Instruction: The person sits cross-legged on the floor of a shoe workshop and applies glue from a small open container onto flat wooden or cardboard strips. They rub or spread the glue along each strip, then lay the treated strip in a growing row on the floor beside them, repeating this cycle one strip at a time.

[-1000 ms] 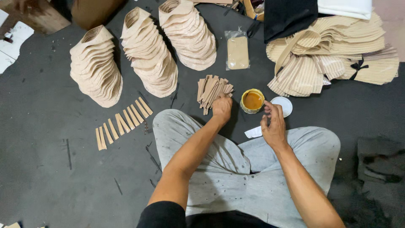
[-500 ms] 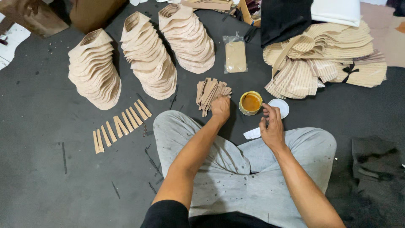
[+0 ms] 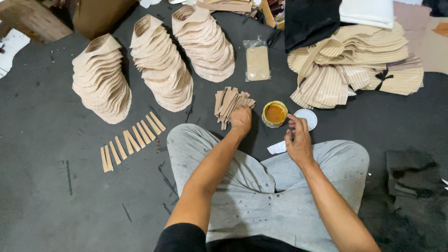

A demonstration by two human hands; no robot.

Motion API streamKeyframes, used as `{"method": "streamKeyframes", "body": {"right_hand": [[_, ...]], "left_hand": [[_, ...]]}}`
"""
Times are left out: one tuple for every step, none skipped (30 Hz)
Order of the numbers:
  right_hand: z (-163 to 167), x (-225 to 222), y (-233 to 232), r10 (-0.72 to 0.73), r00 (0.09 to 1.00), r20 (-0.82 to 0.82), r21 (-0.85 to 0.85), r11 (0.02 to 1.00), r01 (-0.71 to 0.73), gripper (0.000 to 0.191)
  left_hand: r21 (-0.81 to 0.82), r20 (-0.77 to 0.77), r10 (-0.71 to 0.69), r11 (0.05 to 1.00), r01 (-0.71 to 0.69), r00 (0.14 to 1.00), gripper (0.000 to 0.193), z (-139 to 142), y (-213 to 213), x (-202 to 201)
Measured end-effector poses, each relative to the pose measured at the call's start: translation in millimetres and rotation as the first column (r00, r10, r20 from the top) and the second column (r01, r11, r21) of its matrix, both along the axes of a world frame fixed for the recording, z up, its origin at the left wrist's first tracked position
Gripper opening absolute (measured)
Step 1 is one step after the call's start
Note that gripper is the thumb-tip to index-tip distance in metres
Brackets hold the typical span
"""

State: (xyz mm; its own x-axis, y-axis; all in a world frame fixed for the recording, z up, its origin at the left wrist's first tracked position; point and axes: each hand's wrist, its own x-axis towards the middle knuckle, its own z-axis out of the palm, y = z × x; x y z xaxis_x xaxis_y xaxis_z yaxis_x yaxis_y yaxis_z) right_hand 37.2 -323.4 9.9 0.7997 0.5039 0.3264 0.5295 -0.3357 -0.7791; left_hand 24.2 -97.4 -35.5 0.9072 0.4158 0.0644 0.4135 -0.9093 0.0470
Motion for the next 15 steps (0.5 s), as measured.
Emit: {"method": "streamKeyframes", "body": {"right_hand": [[-0.6, 0.4, -0.1, 0.003, 1.000, 0.009, 0.010, 1.000, -0.003, 0.055], [-1.7, 0.6, -0.6, 0.008, 1.000, 0.017, 0.018, 1.000, -0.008, 0.055], [-3.2, 0.4, -1.3, 0.002, 1.000, 0.021, 0.012, 1.000, -0.002, 0.056], [-5.2, 0.8, -1.3, -0.004, 1.000, 0.028, 0.008, 1.000, 0.004, 0.057], [-7.2, 2.2, -1.2, -0.012, 0.999, 0.035, 0.005, 1.000, 0.012, 0.058], [-9.5, 3.6, -1.9, -0.013, 0.999, 0.041, 0.013, 1.000, 0.012, 0.058], [-12.1, 4.1, -2.9, -0.013, 0.999, 0.043, 0.020, 1.000, 0.012, 0.058], [-14.6, 4.1, -3.6, -0.012, 0.999, 0.044, 0.027, 1.000, 0.011, 0.058], [-16.9, 4.8, -3.5, -0.006, 1.000, 0.012, 0.045, 0.999, 0.006, 0.058], [-18.6, 6.0, -3.3, 0.000, 1.000, -0.020, 0.063, 0.998, 0.002, 0.059], [-19.7, 7.7, -2.5, 0.007, 0.999, -0.051, 0.081, 0.997, -0.003, 0.060], [-20.4, 10.8, 1.3, 0.054, 0.984, -0.167, 0.180, 0.983, -0.023, 0.061], [-20.3, 14.8, 6.2, 0.111, 0.955, -0.276, 0.278, 0.960, -0.031, 0.062], [-19.3, 17.2, 9.7, 0.177, 0.909, -0.377, 0.371, 0.928, -0.026, 0.064], [-18.0, 17.5, 12.5, 0.223, 0.855, -0.469, 0.427, 0.904, -0.002, 0.066]], "left_hand": [[-0.071, 0.025, 0.025, 0.997, -0.023, 0.999, 0.019, 0.4, 1.5, 0.1], [-0.145, 0.047, 0.053, 0.988, -0.046, 0.997, 0.017, 0.4, 3.3, -0.9], [-0.218, 0.066, 0.086, 0.974, -0.070, 0.994, 0.017, 0.9, 5.1, -2.3], [-0.240, 0.073, 0.121, 0.966, -0.100, 0.990, 0.017, 3.7, 6.9, -3.7], [-0.262, 0.080, 0.154, 0.956, -0.128, 0.985, 0.019, 7.7, 8.2, -4.5], [-0.285, 0.086, 0.186, 0.946, -0.155, 0.979, 0.022, 12.3, 9.3, -5.7], [-0.432, 0.132, 0.243, 0.887, -0.165, 0.961, 0.021, 17.6, 12.9, -8.6], [-0.569, 0.166, 0.307, 0.806, -0.163, 0.937, 0.021, 23.7, 18.9, -12.3], [-0.691, 0.190, 0.374, 0.708, -0.146, 0.908, 0.023, 29.8, 23.0, -15.1], [-0.878, 0.200, 0.432, 0.477, -0.034, 0.879, 0.023, 35.1, 22.9, -19.1], [-0.974, 0.190, 0.492, 0.205, 0.098, 0.850, 0.028, 39.8, 21.3, -24.4], [-0.968, 0.160, 0.546, -0.077, 0.240, 0.822, 0.035, 44.4, 19.8, -29.0], [-0.953, 0.134, 0.565, -0.151, 0.262, 0.814, 0.039, 48.0, 15.9, -33.8], [-0.933, 0.103, 0.583, -0.226, 0.282, 0.806, 0.044, 50.1, 8.8, -40.8], [-0.906, 0.064, 0.598, -0.301, 0.298, 0.799, 0.049, 51.1, 0.2, -49.2]]}}
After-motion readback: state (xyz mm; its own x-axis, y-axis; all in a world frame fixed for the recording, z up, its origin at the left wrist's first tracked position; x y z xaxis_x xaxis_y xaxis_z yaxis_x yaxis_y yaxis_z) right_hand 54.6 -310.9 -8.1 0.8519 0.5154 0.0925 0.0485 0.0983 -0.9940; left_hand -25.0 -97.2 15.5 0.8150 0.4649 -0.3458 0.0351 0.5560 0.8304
